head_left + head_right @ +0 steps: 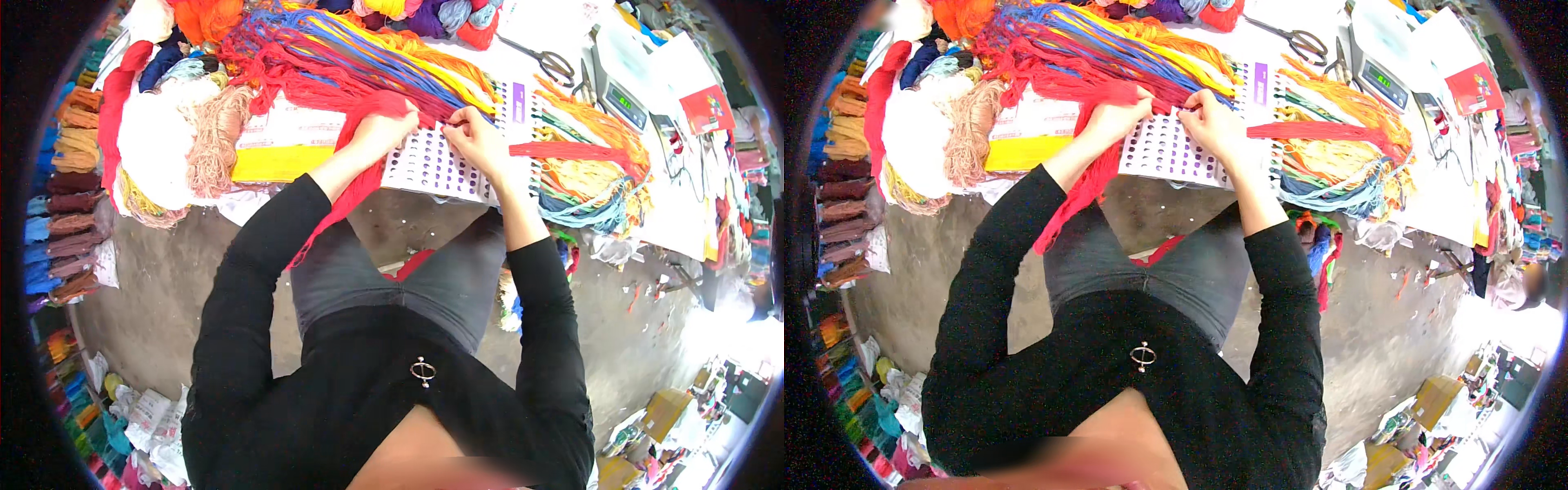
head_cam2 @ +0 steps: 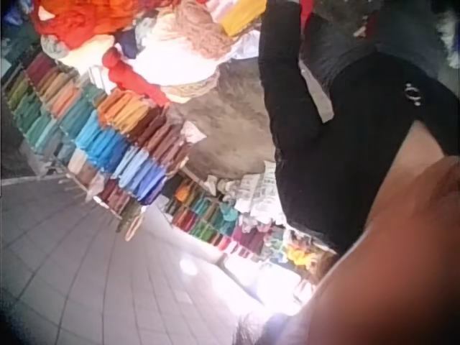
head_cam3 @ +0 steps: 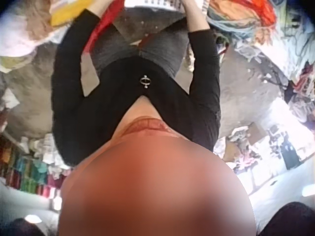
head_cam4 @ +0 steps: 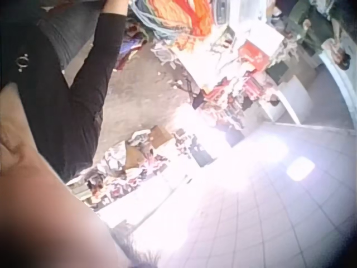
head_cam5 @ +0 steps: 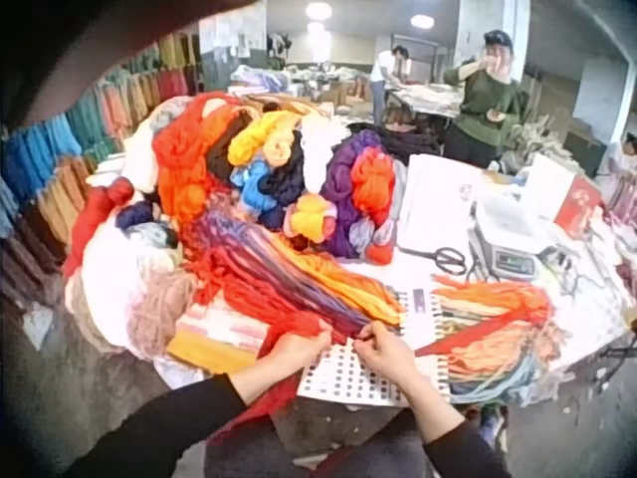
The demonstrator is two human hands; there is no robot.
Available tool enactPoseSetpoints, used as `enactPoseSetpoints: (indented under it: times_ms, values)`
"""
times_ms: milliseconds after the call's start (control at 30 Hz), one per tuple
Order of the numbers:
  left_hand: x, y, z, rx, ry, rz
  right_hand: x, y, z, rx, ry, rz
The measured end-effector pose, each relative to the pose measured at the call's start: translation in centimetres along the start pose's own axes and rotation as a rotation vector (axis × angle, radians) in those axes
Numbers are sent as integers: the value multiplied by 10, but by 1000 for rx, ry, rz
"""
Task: Sorting and organizing bundles of colored yarn at a workbench.
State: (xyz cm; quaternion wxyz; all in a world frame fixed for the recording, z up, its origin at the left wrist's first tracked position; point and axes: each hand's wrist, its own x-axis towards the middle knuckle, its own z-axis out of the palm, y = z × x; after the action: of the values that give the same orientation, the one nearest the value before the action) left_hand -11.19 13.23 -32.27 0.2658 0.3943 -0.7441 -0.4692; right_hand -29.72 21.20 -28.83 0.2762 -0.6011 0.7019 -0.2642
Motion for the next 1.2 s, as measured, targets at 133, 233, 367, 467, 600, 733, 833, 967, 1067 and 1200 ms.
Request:
enactPoseSetpoints:
  times_ms: [133, 233, 367, 467, 600, 733, 833, 967, 1067, 1200]
  values:
    - [-10, 30, -1, -538, -100, -479, -5, -4, -4, -1, 11, 55]
    - [-16, 47, -7, -455, -32, -499, -5, -10, 2, -81, 74, 16]
    - [-8, 17, 7, -329, 5, -268, -12, -13, 11, -191, 154, 25]
    - [-5, 30, -24, -870, -261, -540, -14, -15, 11, -213, 155, 32]
    - [-10, 55, -72, -1325, -347, -350, -19, -12, 11, -148, 240, -22]
    - [-10, 53, -39, -923, -418, -291, -21, -2, 17, 52, 390, -133]
    - [-13, 63, 6, -483, -510, -320, -23, -4, 22, 121, 457, -129]
    - [-2, 35, 12, 173, 109, 327, -22, -13, 22, -197, 365, -280]
    - [-12, 43, 4, -242, 165, 230, -21, -11, 24, -334, 350, -306]
    - [-40, 78, -39, -1000, -149, -274, -20, -11, 25, -331, 357, -353]
